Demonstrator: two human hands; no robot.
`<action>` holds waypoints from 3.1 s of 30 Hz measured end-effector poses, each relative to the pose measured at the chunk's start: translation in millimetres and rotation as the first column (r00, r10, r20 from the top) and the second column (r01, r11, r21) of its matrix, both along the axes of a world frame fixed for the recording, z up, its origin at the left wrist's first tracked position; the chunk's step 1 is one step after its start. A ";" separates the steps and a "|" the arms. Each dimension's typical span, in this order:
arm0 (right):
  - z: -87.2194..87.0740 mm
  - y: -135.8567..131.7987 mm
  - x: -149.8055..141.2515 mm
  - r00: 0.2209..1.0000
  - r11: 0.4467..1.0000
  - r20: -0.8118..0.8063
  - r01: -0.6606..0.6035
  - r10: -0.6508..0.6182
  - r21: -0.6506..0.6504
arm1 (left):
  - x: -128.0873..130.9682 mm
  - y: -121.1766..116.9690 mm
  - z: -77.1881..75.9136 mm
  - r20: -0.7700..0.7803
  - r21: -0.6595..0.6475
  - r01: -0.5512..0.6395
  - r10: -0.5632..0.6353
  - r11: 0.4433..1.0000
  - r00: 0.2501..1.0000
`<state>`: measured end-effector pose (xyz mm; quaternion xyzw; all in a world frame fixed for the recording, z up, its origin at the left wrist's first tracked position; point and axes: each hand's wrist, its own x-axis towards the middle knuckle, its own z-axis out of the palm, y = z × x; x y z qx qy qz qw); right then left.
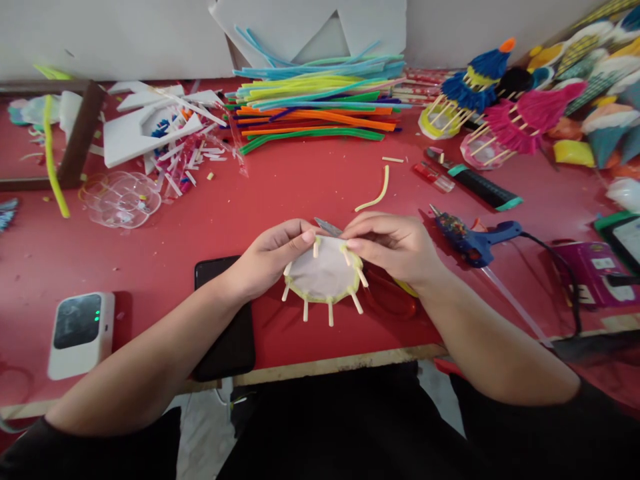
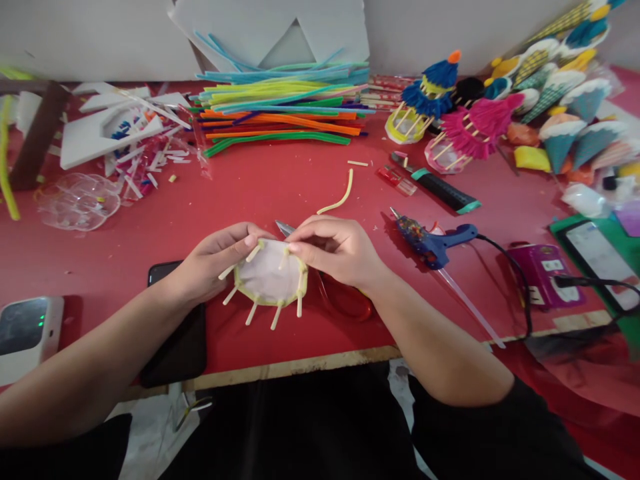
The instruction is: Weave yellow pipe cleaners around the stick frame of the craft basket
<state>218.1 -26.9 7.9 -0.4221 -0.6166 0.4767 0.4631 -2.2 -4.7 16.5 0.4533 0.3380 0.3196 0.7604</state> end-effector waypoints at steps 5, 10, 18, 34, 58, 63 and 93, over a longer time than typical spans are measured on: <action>-1.0 -1.3 -2.4 0.990 0.990 -0.128 0.044 -0.061 -0.132 | 0.3 0.1 -0.8 0.027 -0.035 -0.040 0.041 0.999 0.999; 1.5 0.4 -3.7 0.997 0.994 -0.073 0.028 -0.036 -0.108 | 0.1 0.0 -0.7 0.047 -0.041 -0.028 0.030 0.999 0.998; -1.1 1.6 -4.5 0.968 0.964 -0.064 0.232 -0.242 -0.130 | -0.2 5.2 -3.6 0.066 -0.139 -0.112 0.122 0.984 0.990; -6.7 1.3 -3.7 0.951 0.954 -0.152 0.243 -0.269 -0.174 | -0.1 12.3 -8.2 0.082 -0.188 -0.270 0.289 0.944 0.954; 0.7 -0.6 -3.4 0.999 0.998 -0.039 0.013 -0.015 -0.056 | -3.6 5.7 -5.9 0.179 -0.104 -0.027 0.046 0.994 0.983; 2.6 -2.4 -5.9 0.996 0.997 -0.078 0.038 -0.043 -0.069 | -3.8 4.5 -4.5 0.168 -0.088 0.014 0.001 0.996 0.986; -2.2 0.9 0.8 0.983 0.940 0.179 -0.016 -0.048 0.341 | -6.3 12.1 -5.6 0.184 -0.200 0.159 -0.122 0.967 0.975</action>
